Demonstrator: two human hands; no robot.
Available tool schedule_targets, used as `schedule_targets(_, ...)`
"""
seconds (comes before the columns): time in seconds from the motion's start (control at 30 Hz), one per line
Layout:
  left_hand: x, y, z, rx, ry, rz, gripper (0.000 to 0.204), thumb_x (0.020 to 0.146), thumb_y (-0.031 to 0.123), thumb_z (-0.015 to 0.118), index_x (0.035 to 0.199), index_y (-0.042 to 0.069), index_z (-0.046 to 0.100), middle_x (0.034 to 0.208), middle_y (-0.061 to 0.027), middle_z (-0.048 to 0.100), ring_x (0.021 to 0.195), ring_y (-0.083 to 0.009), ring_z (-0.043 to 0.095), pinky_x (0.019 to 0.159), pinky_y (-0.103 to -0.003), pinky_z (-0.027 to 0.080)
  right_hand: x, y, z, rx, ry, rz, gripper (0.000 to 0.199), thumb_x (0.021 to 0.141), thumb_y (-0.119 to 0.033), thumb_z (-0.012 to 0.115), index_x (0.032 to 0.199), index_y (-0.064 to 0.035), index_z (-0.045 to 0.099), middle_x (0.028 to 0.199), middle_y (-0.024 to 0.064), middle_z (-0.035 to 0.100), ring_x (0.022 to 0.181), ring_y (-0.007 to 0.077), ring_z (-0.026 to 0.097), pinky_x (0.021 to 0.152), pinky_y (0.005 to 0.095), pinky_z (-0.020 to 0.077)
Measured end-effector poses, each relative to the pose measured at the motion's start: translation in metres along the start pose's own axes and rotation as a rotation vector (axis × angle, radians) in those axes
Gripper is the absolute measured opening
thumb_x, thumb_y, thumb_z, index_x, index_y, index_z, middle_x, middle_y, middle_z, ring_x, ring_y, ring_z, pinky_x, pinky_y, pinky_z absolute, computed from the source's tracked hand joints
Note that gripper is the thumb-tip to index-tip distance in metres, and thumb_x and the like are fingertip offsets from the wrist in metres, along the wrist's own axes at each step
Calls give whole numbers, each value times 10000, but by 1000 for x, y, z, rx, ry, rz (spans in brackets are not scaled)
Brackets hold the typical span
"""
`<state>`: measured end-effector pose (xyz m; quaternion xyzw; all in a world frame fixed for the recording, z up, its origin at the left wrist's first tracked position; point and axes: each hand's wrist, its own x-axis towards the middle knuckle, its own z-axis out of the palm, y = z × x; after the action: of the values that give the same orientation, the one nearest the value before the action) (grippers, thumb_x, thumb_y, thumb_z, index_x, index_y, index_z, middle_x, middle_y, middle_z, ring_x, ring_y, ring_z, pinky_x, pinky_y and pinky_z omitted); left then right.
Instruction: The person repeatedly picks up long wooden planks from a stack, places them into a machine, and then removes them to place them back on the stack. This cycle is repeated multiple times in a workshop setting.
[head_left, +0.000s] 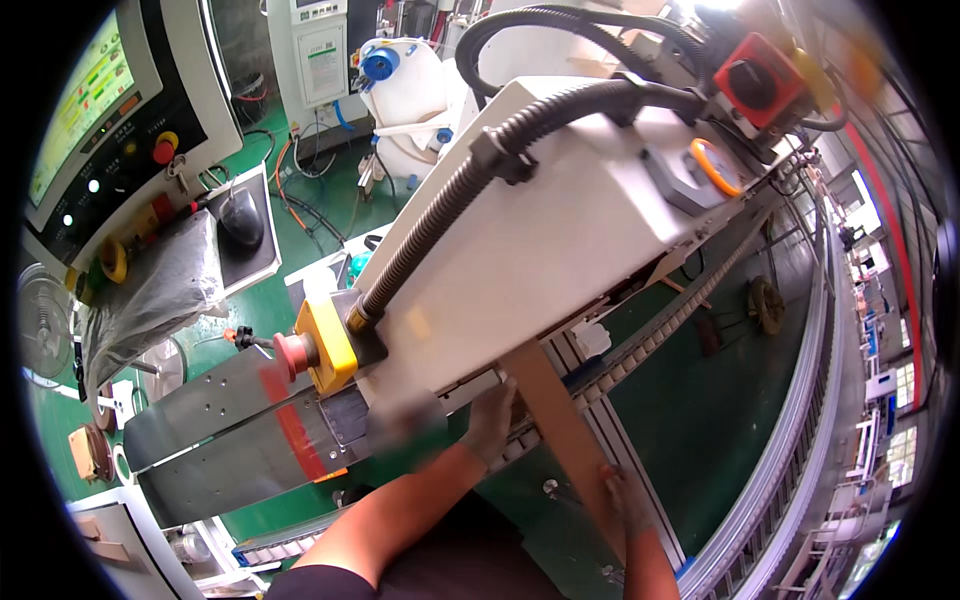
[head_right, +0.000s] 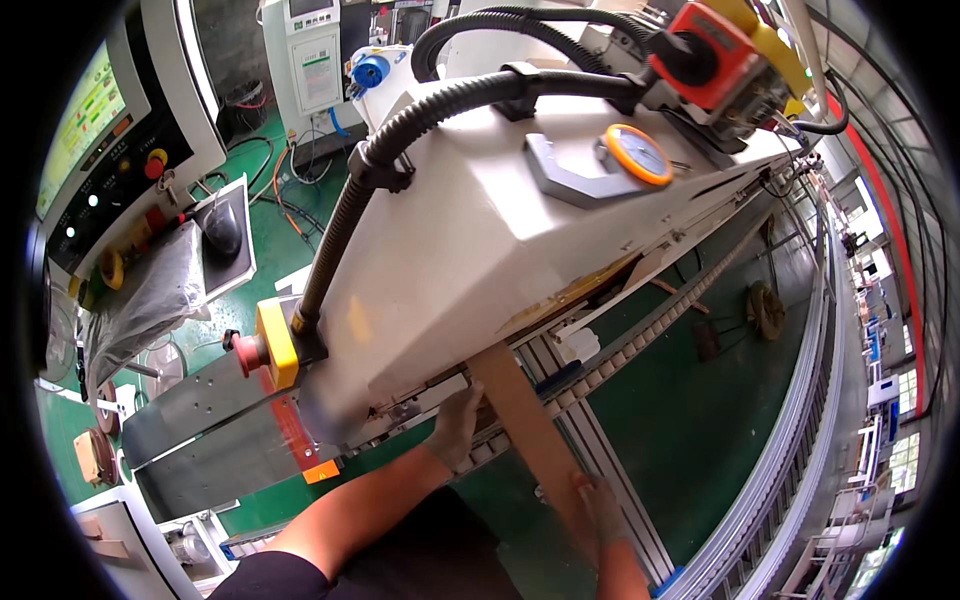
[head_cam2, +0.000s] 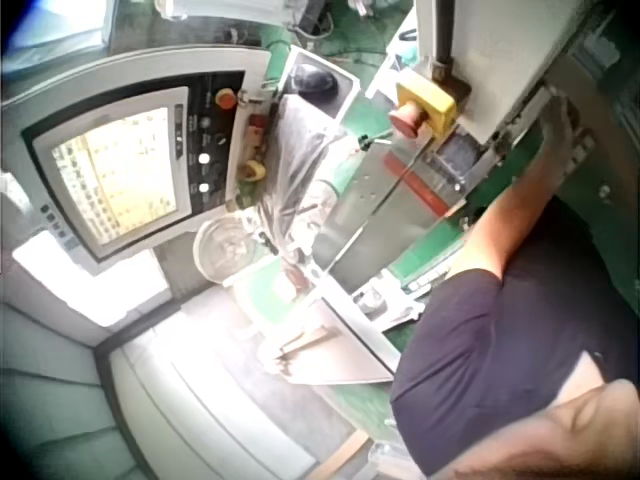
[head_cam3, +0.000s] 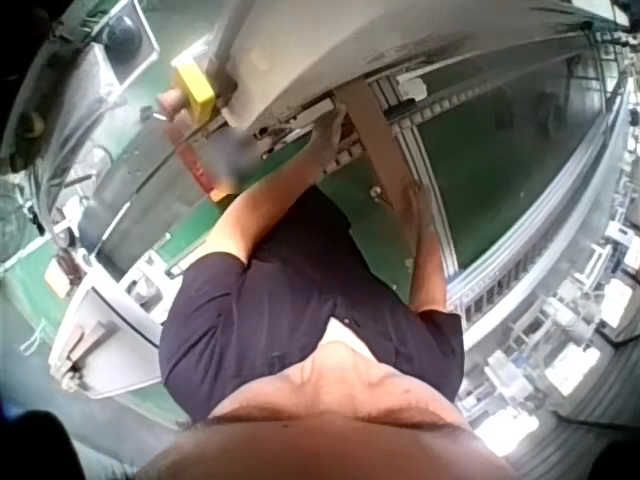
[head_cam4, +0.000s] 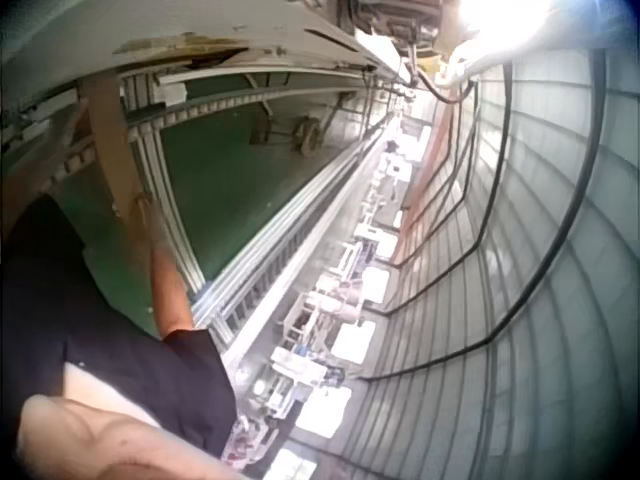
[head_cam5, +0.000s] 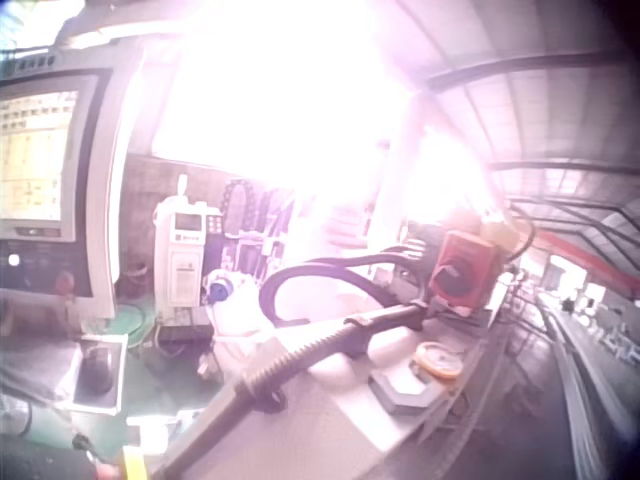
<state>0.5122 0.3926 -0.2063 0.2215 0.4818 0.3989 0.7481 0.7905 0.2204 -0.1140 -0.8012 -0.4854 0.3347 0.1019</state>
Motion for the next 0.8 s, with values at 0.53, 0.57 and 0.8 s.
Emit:
schedule_targets(0.53,-302,39,-204,1645,215,270,565,966,459,637,1339,34,631,1132,-149,717,1042,-327,706,870,-459,561,-69,-241,190,11,-235,-1234,293,982,-380,644,1018,-97,709,981,129,715,1018,330,674,1085,501,441)
schedule_targets(0.57,-321,34,-217,1644,330,340,564,982,483,612,1326,36,633,1087,-139,720,1035,-324,705,876,-460,550,-86,-265,178,-47,-426,-1236,330,992,-401,642,1065,-91,726,1021,141,730,1054,334,683,1070,493,463)
schedule_targets(0.8,-434,-8,-291,1529,953,404,600,994,441,590,1474,82,567,1553,-121,535,1505,-322,411,1289,-505,218,-153,-321,245,-113,-414,-1599,267,959,-348,706,1039,-94,709,925,122,725,869,344,703,773,466,560)
